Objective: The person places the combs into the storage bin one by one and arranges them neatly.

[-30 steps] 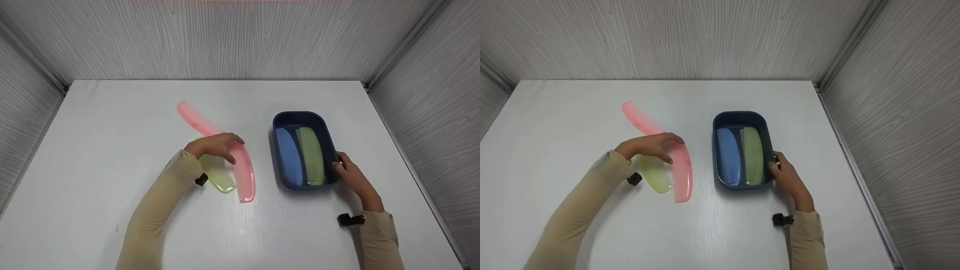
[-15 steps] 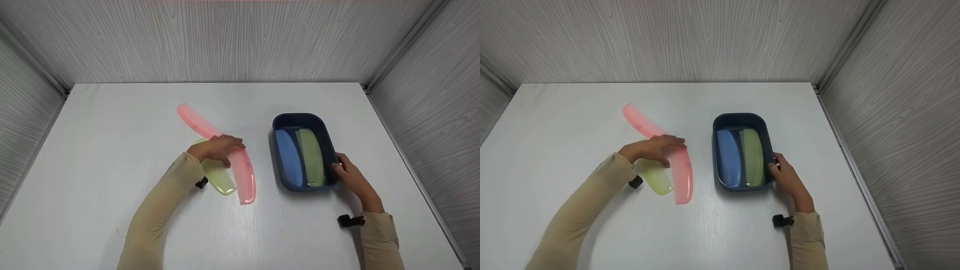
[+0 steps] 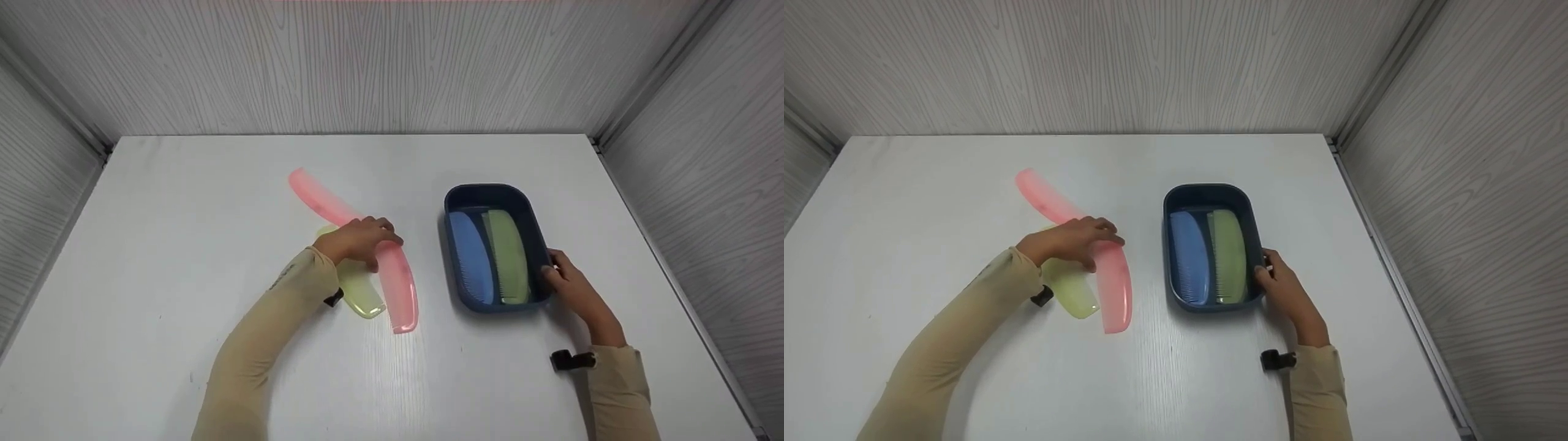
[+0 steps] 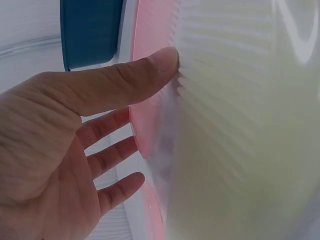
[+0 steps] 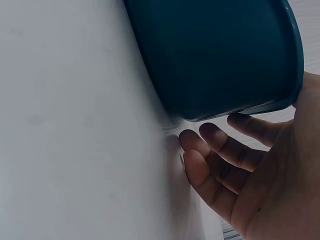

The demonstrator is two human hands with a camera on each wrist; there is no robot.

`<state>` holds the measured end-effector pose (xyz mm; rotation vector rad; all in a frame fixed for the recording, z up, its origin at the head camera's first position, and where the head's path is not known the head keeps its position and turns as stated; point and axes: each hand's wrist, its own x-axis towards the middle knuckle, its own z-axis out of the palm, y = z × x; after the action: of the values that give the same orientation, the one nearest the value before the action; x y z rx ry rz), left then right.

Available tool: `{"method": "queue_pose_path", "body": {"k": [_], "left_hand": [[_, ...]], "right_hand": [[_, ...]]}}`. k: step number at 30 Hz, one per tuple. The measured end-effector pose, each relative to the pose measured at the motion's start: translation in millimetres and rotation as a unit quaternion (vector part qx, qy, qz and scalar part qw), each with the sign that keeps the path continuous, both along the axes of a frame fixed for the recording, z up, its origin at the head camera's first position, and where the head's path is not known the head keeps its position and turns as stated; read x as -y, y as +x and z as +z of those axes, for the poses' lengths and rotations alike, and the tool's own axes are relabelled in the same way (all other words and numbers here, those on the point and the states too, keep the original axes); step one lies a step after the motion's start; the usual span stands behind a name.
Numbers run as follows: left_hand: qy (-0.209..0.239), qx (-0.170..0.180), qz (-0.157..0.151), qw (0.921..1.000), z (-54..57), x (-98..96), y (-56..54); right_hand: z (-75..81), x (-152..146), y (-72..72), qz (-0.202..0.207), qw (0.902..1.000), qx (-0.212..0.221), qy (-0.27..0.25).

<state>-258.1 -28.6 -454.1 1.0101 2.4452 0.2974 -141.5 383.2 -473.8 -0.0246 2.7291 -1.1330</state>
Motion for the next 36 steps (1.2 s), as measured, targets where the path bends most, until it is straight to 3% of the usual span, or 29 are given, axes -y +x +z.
{"method": "queue_pose_path", "body": {"k": [10,19,36], "left_hand": [[-0.022,-0.019,-0.023,0.9993,-0.8,-5.4,-1.7],[-0.006,-0.016,-0.014,0.9998,-5.5,-7.2,4.0],[0.027,-0.081,-0.049,0.9952,-12.9,-7.6,13.8]], "right_hand": [[-0.6,1,-0.4,-0.004,0.9999,0.01,-0.013],[-0.3,0,-0.5,-0.002,0.9999,0.006,-0.01],[-6.1,-1,0.2,-0.008,0.9999,-0.008,-0.011]]}}
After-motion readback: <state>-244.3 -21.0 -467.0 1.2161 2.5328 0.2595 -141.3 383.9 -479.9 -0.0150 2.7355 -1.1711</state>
